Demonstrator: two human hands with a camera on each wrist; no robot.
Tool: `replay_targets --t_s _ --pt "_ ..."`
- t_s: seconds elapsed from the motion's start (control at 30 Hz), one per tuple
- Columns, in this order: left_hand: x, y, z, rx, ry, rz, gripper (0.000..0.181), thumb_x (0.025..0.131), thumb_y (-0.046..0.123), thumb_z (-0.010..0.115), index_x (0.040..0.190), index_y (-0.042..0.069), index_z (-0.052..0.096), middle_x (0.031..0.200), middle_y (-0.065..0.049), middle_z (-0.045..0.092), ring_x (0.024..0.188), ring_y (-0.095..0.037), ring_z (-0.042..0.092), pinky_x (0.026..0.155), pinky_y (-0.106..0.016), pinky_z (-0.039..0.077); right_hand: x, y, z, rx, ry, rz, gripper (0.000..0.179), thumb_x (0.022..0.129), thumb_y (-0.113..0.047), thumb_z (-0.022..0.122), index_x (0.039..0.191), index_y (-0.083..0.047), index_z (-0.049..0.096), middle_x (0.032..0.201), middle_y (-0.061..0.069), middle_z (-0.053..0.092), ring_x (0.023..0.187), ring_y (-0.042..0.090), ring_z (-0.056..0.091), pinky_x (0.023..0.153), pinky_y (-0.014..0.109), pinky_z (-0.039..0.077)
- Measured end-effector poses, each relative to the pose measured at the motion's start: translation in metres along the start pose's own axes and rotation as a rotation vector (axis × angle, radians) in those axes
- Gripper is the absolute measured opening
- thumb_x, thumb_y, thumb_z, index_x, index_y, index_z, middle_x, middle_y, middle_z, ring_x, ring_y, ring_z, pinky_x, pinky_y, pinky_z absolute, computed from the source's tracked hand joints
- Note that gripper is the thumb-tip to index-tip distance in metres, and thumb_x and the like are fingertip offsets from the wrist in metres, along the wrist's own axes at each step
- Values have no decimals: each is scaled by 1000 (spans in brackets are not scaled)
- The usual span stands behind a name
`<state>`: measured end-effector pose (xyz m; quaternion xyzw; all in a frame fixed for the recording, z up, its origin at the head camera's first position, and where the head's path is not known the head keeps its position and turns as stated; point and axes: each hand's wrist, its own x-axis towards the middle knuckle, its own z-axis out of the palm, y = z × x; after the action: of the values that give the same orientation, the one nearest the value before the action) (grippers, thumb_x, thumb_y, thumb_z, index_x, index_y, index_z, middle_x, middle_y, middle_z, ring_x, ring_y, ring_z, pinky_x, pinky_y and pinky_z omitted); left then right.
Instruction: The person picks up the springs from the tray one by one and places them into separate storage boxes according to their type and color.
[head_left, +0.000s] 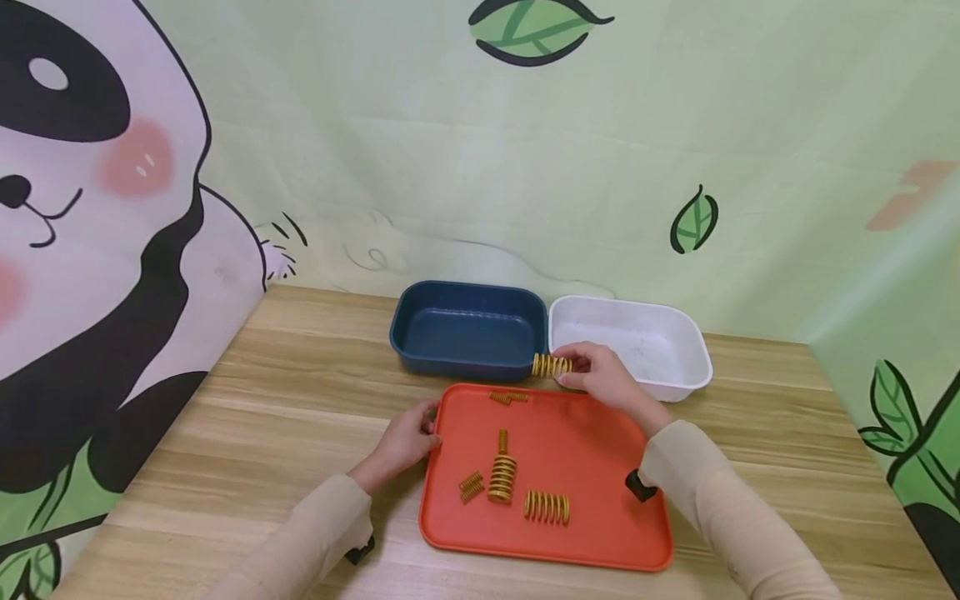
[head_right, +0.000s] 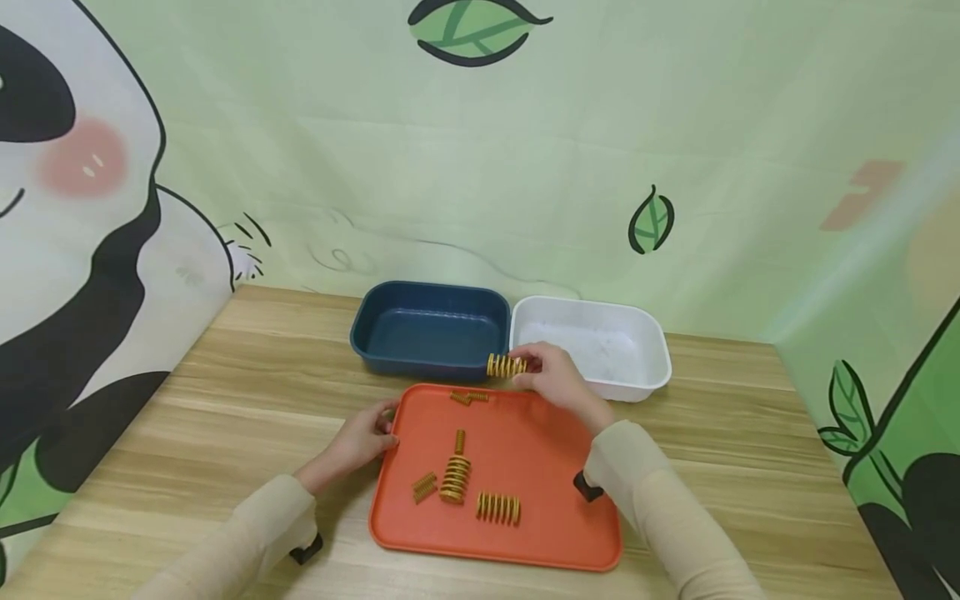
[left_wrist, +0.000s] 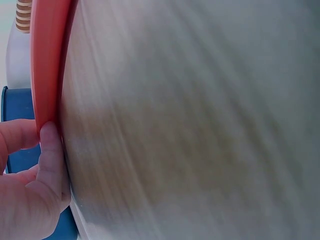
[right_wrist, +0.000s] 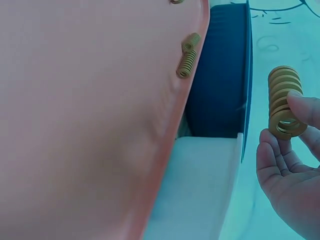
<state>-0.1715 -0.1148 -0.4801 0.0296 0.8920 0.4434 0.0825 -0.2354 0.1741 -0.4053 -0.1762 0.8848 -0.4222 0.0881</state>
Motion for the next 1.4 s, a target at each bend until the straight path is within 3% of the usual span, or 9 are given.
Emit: replay_targets --t_s 0.37,0.53,0.73,1.07,1.4 --pt "1 1 0 6 0 1 52 73 -5 58 123 -1 46 71 -5 50 61 -13 45 54 -22 40 -4 -7 -14 9 34 28 34 79 -2 60 113 3 56 105 23 56 85 25 52 77 30 43" --pt "0 1 0 -6 -3 -8 53 73 -5 58 124 -1 46 72 -5 50 61 -13 45 53 -22 40 -1 8 -18 -18 61 -1 34 78 -4 61 112 2 57 105 20 58 84 25 53 77 32 44" --pt "0 1 0 8 2 -5 52 72 -5 59 123 -1 47 72 -5 51 63 -14 45 55 -23 40 -2 11 -25 -21 71 37 34 80 -5 60 113 1 56 108 20 57 86 25 52 78 30 43" --pt "0 -1 0 8 5 4 52 72 -5 59 122 -1 47 71 -5 50 61 -13 45 55 -23 39 -5 16 -37 -16 122 24 36 76 -2 63 110 7 56 100 24 59 78 19 53 70 23 43" --pt "0 0 0 7 7 8 51 72 -5 59 122 -1 47 71 -5 50 62 -13 45 54 -23 39 -4 33 -45 -42 147 59 36 77 -1 62 111 6 55 102 23 59 79 19 53 72 24 43"
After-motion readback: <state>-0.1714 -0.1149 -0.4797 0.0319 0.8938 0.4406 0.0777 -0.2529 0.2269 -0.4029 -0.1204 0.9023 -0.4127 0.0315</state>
